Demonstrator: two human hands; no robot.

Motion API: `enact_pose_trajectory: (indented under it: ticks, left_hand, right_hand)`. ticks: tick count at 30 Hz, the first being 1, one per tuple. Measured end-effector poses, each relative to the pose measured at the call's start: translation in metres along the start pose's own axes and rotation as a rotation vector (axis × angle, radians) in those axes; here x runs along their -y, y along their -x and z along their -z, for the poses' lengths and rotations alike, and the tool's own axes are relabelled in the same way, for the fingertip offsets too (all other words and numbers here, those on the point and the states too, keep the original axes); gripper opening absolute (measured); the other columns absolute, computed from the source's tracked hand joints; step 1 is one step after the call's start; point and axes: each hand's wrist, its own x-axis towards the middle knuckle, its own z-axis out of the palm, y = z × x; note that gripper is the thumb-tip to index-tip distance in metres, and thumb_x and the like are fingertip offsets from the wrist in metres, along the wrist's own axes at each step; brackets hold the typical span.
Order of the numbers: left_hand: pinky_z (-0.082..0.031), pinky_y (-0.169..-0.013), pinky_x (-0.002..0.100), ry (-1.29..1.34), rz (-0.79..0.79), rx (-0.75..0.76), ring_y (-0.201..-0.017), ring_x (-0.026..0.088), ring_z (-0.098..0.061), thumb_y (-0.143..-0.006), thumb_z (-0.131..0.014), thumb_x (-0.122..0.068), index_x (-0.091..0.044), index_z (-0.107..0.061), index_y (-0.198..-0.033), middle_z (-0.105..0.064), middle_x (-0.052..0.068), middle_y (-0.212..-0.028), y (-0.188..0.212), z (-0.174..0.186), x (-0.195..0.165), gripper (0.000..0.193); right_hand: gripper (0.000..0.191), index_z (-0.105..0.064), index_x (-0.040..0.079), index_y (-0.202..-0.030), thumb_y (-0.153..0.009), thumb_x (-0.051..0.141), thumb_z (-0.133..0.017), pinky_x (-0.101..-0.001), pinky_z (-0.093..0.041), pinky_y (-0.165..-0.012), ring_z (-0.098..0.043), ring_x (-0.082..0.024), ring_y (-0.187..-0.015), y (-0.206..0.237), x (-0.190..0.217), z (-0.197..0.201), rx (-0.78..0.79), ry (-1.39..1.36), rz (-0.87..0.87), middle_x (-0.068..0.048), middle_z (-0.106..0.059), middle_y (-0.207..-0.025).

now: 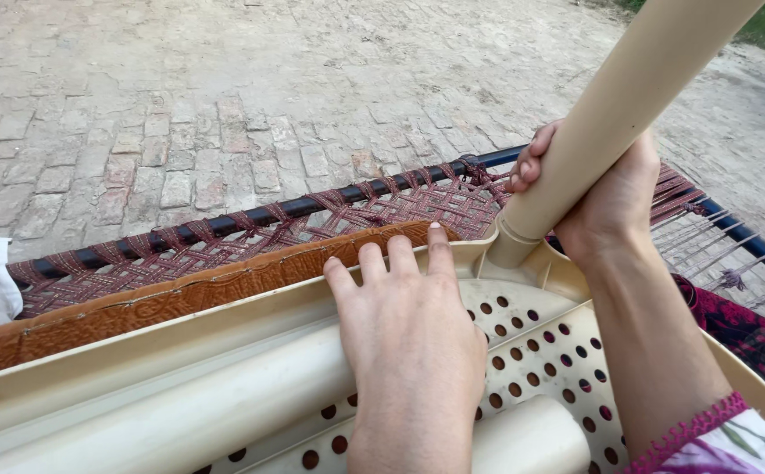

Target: The person assembles a small plastic table by attaching cylindrical plastic legs to a perforated oval tabletop resting on a cushioned cot. They press and twist each leg into its socket, then flip the table upright and set it on the ground next to a second finished table.

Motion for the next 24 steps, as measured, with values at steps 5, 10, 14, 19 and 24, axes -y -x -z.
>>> enact_pose_trajectory:
  ticks: [5,10,14,19,24]
  left_hand:
    - [-0.020,-0.112,0.062,0.021,-0.007,-0.049,-0.127,0.034,-0.046,-0.086,-0.064,-0.024,-0.016,-0.036,-0.155,-0.055,0.016,-0.131,0.000,-0.002,0.000,0.074]
    - [-0.021,-0.111,0.062,0.022,-0.008,-0.086,-0.125,0.034,-0.047,-0.086,-0.063,-0.024,-0.014,-0.038,-0.154,-0.056,0.017,-0.130,-0.001,-0.004,0.000,0.073]
    - [-0.022,-0.111,0.062,0.023,-0.013,-0.089,-0.126,0.034,-0.047,-0.087,-0.062,-0.024,-0.014,-0.039,-0.154,-0.056,0.017,-0.131,-0.002,-0.003,0.001,0.071]
    - [-0.021,-0.110,0.063,0.019,-0.014,-0.089,-0.124,0.035,-0.047,-0.086,-0.063,-0.028,-0.014,-0.037,-0.153,-0.055,0.019,-0.133,-0.001,-0.003,0.002,0.073]
    - [-0.021,-0.111,0.063,0.018,-0.019,-0.094,-0.123,0.034,-0.047,-0.087,-0.063,-0.025,-0.014,-0.036,-0.155,-0.056,0.018,-0.129,0.002,-0.004,0.002,0.074]
  right_hand:
    - [0.076,-0.061,0.003,-0.076,-0.099,0.059,-0.014,-0.0454,-0.052,-0.055,-0.061,-0.026,-0.060,-0.006,-0.021,-0.014,-0.491,-0.014,0.064,-0.013,-0.063,-0.068]
    - [0.062,-0.065,0.003,-0.085,-0.102,0.047,-0.024,-0.0459,-0.057,-0.068,-0.068,-0.028,-0.074,0.004,-0.008,-0.021,-0.252,0.059,0.072,-0.016,-0.068,-0.078]
    - [0.060,-0.061,0.000,-0.087,-0.105,0.045,-0.026,-0.0516,-0.056,-0.084,-0.068,-0.034,-0.084,-0.009,0.009,0.007,0.189,0.099,-0.141,-0.019,-0.066,-0.087]
    - [0.062,-0.057,0.000,-0.078,-0.107,0.045,-0.025,-0.0493,-0.053,-0.084,-0.060,-0.032,-0.076,-0.032,-0.006,0.032,0.365,-0.008,-0.217,-0.018,-0.060,-0.075]
    - [0.059,-0.061,0.005,-0.079,-0.098,0.047,-0.025,-0.0478,-0.052,-0.065,-0.062,-0.028,-0.068,-0.013,-0.021,0.003,-0.255,0.038,-0.072,-0.014,-0.064,-0.074]
